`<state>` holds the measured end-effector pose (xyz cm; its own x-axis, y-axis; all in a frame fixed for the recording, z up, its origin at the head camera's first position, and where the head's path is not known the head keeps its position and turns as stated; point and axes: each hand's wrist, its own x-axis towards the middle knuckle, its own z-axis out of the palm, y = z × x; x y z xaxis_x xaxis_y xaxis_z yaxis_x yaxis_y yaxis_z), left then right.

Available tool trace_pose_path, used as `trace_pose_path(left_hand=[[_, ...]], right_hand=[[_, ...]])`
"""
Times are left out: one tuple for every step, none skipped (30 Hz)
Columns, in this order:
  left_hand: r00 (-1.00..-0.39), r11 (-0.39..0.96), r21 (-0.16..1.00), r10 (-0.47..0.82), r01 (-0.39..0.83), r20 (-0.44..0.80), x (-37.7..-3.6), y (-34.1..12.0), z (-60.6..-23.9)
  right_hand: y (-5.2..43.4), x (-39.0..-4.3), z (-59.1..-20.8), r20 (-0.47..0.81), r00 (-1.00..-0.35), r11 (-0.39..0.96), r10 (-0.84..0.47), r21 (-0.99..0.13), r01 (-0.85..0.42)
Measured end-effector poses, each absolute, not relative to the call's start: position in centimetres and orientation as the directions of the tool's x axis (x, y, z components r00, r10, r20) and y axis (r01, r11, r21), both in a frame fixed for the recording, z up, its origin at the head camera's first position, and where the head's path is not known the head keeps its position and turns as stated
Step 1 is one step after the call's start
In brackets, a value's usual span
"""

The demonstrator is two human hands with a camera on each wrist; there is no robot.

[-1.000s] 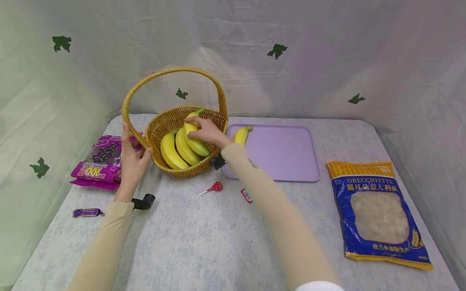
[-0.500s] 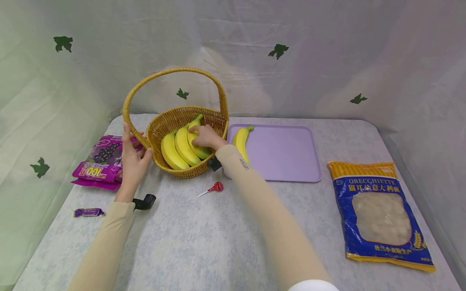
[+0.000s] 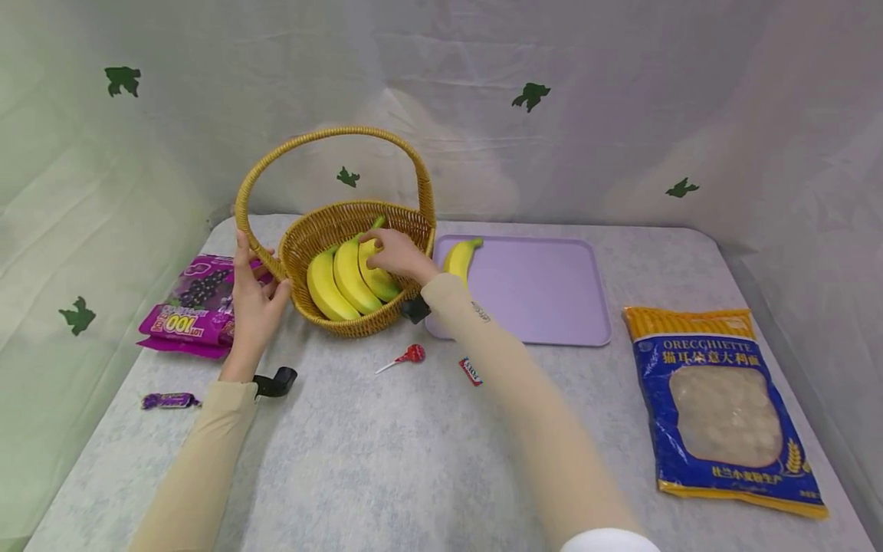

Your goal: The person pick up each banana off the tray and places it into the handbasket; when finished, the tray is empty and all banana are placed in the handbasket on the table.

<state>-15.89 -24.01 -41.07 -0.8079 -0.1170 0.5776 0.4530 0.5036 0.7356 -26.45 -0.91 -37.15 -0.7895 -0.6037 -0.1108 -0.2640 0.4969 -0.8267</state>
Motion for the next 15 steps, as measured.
trace_pose_path(left_hand=[[-0.807, 0.506, 0.734, -0.117, 0.453, 0.579, -15.9, -24.0, -41.1], [-0.808, 0.507, 0.734, -0.117, 0.452, 0.578, -15.9, -23.9, -41.0], [-0.808, 0.508, 0.734, -0.117, 0.45, 0.577, -15.9, -23.9, -41.0], [-0.808, 0.51, 0.733, -0.117, 0.45, 0.578, -15.9, -23.9, -41.0], [-0.807, 0.514, 0.731, -0.117, 0.449, 0.578, -15.9, -23.9, -41.0], [-0.807, 0.518, 0.728, -0.116, 0.448, 0.579, -15.9, -23.9, -40.9], [-0.807, 0.523, 0.726, -0.116, 0.446, 0.579, -15.9, -23.9, -40.9], [-0.806, 0.525, 0.724, -0.114, 0.447, 0.581, -15.9, -23.9, -40.9], [-0.806, 0.528, 0.723, -0.114, 0.446, 0.581, -15.9, -23.9, -41.0], [-0.807, 0.532, 0.722, -0.115, 0.442, 0.579, -15.9, -23.9, -41.0], [-0.808, 0.536, 0.722, -0.117, 0.437, 0.577, -15.9, -23.9, -41.0], [-0.811, 0.538, 0.724, -0.12, 0.432, 0.573, -15.9, -23.9, -41.0], [-0.813, 0.538, 0.726, -0.123, 0.428, 0.57, -15.8, -23.9, -41.0], [-0.814, 0.538, 0.728, -0.125, 0.424, 0.567, -15.8, -23.9, -41.1], [-0.816, 0.54, 0.729, -0.129, 0.42, 0.564, -15.8, -24.0, -41.1]], right_hand=[[-0.6, -26.4, -37.1, -0.095, -0.792, 0.458, -0.602, -0.854, -0.246], [-0.2, -26.4, -37.1, -0.077, -0.794, 0.404, -0.603, -0.888, -0.221], [0.2, -26.3, -37.1, -0.058, -0.795, 0.349, -0.604, -0.916, -0.198], [0.6, -26.2, -37.1, -0.039, -0.795, 0.29, -0.605, -0.941, -0.175], [1.0, -26.1, -37.1, -0.014, -0.795, 0.228, -0.606, -0.961, -0.156], [1.5, -26.0, -37.1, 0.003, -0.796, 0.185, -0.605, -0.972, -0.144], [2.0, -25.8, -37.1, 0.014, -0.797, 0.144, -0.604, -0.981, -0.127], [2.5, -25.7, -37.1, 0.032, -0.798, 0.112, -0.602, -0.986, -0.124], [3.1, -25.6, -37.1, 0.043, -0.802, 0.1, -0.596, -0.987, -0.127], [3.6, -25.5, -37.2, 0.048, -0.806, 0.094, -0.589, -0.987, -0.128], [4.2, -25.4, -37.2, 0.05, -0.811, 0.094, -0.583, -0.987, -0.129], [4.8, -25.3, -37.3, 0.051, -0.817, 0.101, -0.575, -0.986, -0.133], [5.3, -25.3, -37.5, 0.051, -0.823, 0.105, -0.566, -0.985, -0.134], [5.9, -25.2, -37.6, 0.051, -0.83, 0.116, -0.555, -0.984, -0.138], [6.5, -25.1, -37.8, 0.047, -0.837, 0.123, -0.546, -0.983, -0.135]])
